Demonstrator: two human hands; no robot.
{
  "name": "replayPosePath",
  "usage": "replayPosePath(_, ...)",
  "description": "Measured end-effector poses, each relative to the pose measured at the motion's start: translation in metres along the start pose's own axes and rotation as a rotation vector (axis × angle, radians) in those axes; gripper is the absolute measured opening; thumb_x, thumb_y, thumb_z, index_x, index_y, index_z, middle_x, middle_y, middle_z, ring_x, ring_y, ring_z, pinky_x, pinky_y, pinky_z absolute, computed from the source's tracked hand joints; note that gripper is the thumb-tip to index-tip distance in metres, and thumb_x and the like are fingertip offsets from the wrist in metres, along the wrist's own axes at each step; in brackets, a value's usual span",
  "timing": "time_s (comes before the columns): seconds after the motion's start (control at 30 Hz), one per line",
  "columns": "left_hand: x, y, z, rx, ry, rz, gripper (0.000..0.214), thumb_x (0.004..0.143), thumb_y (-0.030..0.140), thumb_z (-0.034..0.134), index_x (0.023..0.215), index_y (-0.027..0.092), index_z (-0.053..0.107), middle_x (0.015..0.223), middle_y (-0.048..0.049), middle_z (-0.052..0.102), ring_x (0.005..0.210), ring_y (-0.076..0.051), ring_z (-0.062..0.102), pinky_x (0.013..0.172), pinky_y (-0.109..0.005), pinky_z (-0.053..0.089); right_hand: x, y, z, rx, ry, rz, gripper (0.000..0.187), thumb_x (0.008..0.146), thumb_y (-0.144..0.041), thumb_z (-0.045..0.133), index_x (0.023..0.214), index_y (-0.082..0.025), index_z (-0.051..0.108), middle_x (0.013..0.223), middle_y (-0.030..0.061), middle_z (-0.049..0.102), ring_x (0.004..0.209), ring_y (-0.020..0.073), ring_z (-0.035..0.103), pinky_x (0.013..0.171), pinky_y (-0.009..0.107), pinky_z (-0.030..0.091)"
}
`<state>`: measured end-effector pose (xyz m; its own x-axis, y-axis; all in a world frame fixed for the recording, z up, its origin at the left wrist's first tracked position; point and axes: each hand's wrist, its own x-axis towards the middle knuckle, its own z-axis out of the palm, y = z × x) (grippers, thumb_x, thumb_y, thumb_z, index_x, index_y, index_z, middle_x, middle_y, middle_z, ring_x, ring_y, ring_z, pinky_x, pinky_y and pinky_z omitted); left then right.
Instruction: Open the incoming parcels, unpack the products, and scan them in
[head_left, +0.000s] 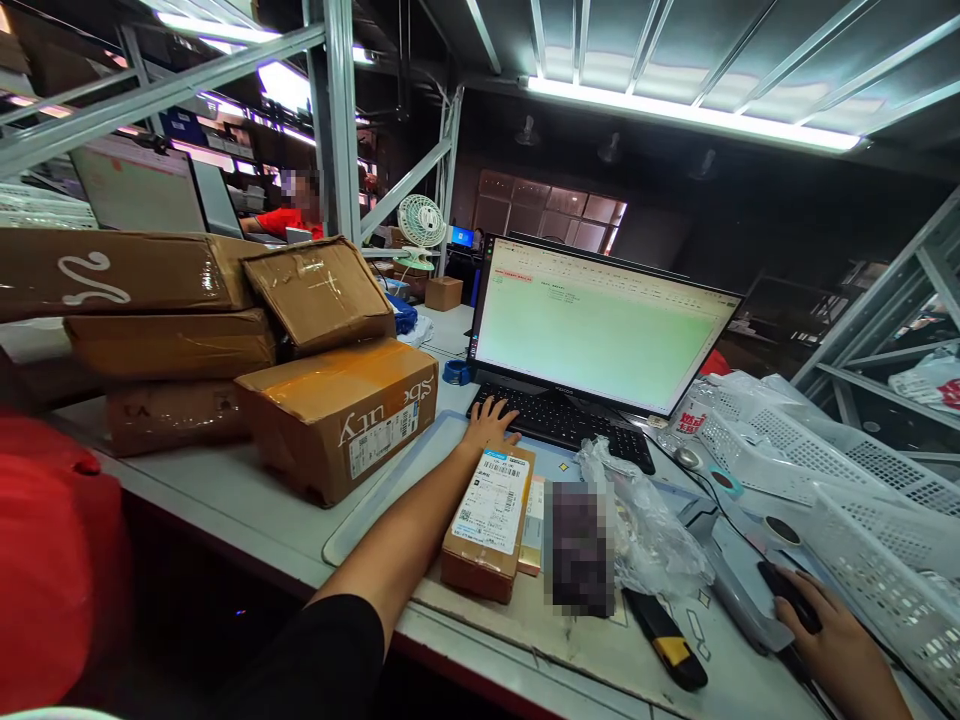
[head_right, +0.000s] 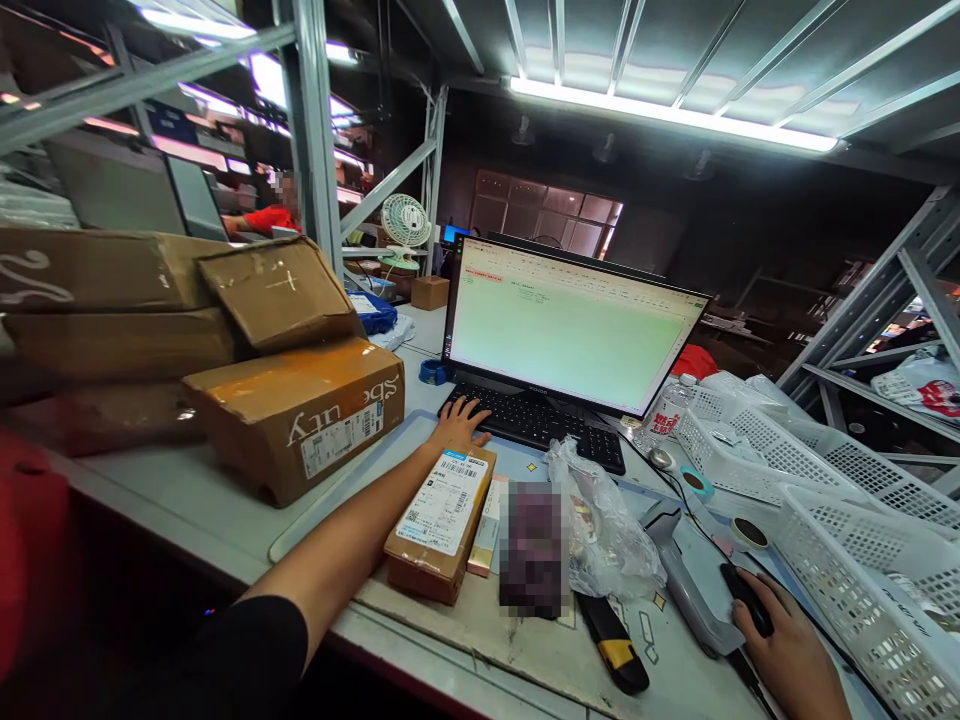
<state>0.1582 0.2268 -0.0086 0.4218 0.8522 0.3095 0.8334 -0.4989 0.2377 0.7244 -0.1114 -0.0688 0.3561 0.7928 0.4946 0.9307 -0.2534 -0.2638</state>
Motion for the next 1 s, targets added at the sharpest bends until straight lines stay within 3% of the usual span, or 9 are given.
replayPosePath(0.13,0.0012,-0.0013,0.0015,-0.001,0.010,0.004,0.062,0.101,0.055,0.055,0.159,0.034,0.053,0.174,-0.0077,0.037,0.164,-0.041,0.022,0.131,-0.066,0.020,0.0002,-0.0003,-0.0011,-0.021,-0.009,0.028,0.064,0.091,-0.068,0.050,0.134,-0.028,0.074,0.144,0.0120,0.068,0.116,0.0389,0.073,0.081,0.049,0.063)
replayPosePath(0.8,0.0000,-0.0003,0.0017,0.009,0.008,-0.006,0.061,0.103,0.057,0.053,0.160,0.035,0.051,0.175,-0.0062,0.036,0.164,-0.040,0.020,0.132,-0.064,0.019,0.0008,0.0000,0.0018,-0.015,-0.009,0.001,0.065,0.094,-0.067,0.046,0.139,-0.026,0.069,0.144,0.0136,0.066,0.114,0.0372,0.073,0.091,0.050,0.060)
replayPosePath(1.0,0.0000,0.0008,-0.0010,0.003,-0.010,-0.007,0.063,0.103,0.056,0.054,0.161,0.031,0.051,0.175,-0.0091,0.035,0.164,-0.042,0.020,0.132,-0.065,0.018,0.0013,-0.0036,-0.0007,-0.021,-0.037,0.026,0.070,0.094,-0.071,0.042,0.139,-0.024,0.069,0.147,0.0143,0.064,0.123,0.0390,0.070,0.095,0.051,0.059)
